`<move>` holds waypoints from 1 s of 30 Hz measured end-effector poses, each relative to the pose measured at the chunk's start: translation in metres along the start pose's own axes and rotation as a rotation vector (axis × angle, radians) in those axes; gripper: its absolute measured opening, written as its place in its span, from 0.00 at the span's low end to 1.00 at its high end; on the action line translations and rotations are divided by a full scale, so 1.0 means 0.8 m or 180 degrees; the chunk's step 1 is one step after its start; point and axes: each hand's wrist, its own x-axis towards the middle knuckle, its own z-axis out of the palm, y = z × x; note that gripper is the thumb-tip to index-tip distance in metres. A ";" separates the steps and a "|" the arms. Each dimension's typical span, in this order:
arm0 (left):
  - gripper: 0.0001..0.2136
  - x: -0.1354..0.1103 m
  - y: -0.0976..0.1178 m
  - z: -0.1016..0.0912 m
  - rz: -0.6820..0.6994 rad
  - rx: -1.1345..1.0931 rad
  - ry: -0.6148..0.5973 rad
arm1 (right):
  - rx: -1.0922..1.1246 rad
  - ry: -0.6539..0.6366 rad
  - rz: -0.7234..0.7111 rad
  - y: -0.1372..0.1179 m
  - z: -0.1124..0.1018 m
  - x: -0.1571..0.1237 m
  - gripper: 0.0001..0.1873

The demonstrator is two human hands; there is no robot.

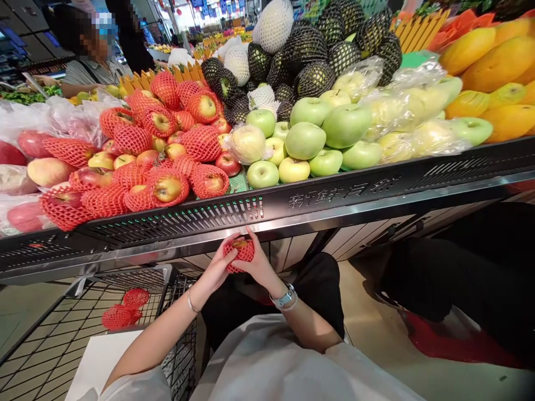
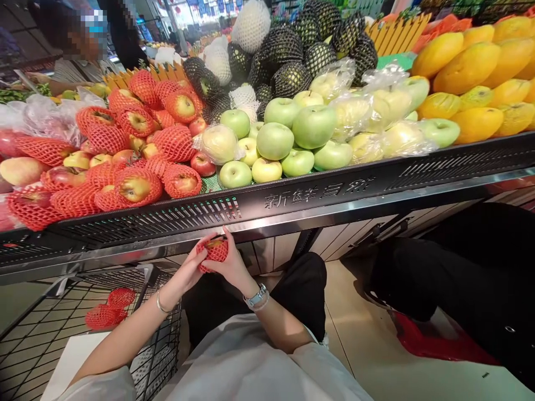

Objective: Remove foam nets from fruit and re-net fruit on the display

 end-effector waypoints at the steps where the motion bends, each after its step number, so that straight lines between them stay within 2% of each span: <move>1: 0.26 0.001 -0.004 0.000 -0.0057 -0.0023 0.0097 | -0.0128 0.0103 -0.0057 0.004 0.001 0.001 0.49; 5: 0.16 0.007 -0.018 0.002 -0.0665 -0.0367 0.0250 | -0.0852 0.0582 -0.0387 0.014 -0.006 0.004 0.29; 8: 0.09 0.010 -0.025 0.006 -0.1122 -0.0766 0.0187 | -0.0866 0.0791 -0.0704 0.012 -0.014 0.003 0.24; 11: 0.11 0.009 -0.028 0.007 -0.1448 -0.1058 0.0083 | -0.0871 0.0980 -0.1294 0.003 -0.020 -0.002 0.21; 13: 0.13 0.008 -0.030 0.005 -0.1511 -0.1146 0.0031 | -0.1143 0.0633 -0.1669 -0.003 -0.023 -0.004 0.20; 16: 0.10 0.004 -0.032 0.001 -0.1303 -0.1041 -0.0050 | -0.1643 -0.0148 -0.1932 -0.007 -0.026 -0.003 0.20; 18: 0.13 0.002 -0.029 0.000 -0.1171 -0.0958 -0.0266 | -0.1680 -0.0249 -0.1941 -0.005 -0.027 -0.001 0.19; 21: 0.27 0.000 -0.022 0.002 -0.1237 -0.0959 -0.0567 | -0.1475 -0.0192 -0.1937 -0.002 -0.028 0.000 0.20; 23: 0.31 0.002 -0.020 0.004 -0.1326 -0.0924 -0.0398 | -0.1321 -0.0272 -0.1905 -0.002 -0.027 -0.002 0.21; 26: 0.29 0.006 -0.022 0.003 -0.1383 -0.0825 0.0012 | -0.0987 -0.0191 -0.1515 0.000 -0.026 -0.003 0.20; 30: 0.30 0.010 -0.020 -0.005 -0.1224 -0.0785 0.0019 | -0.0453 0.0120 -0.0817 0.007 -0.032 0.008 0.14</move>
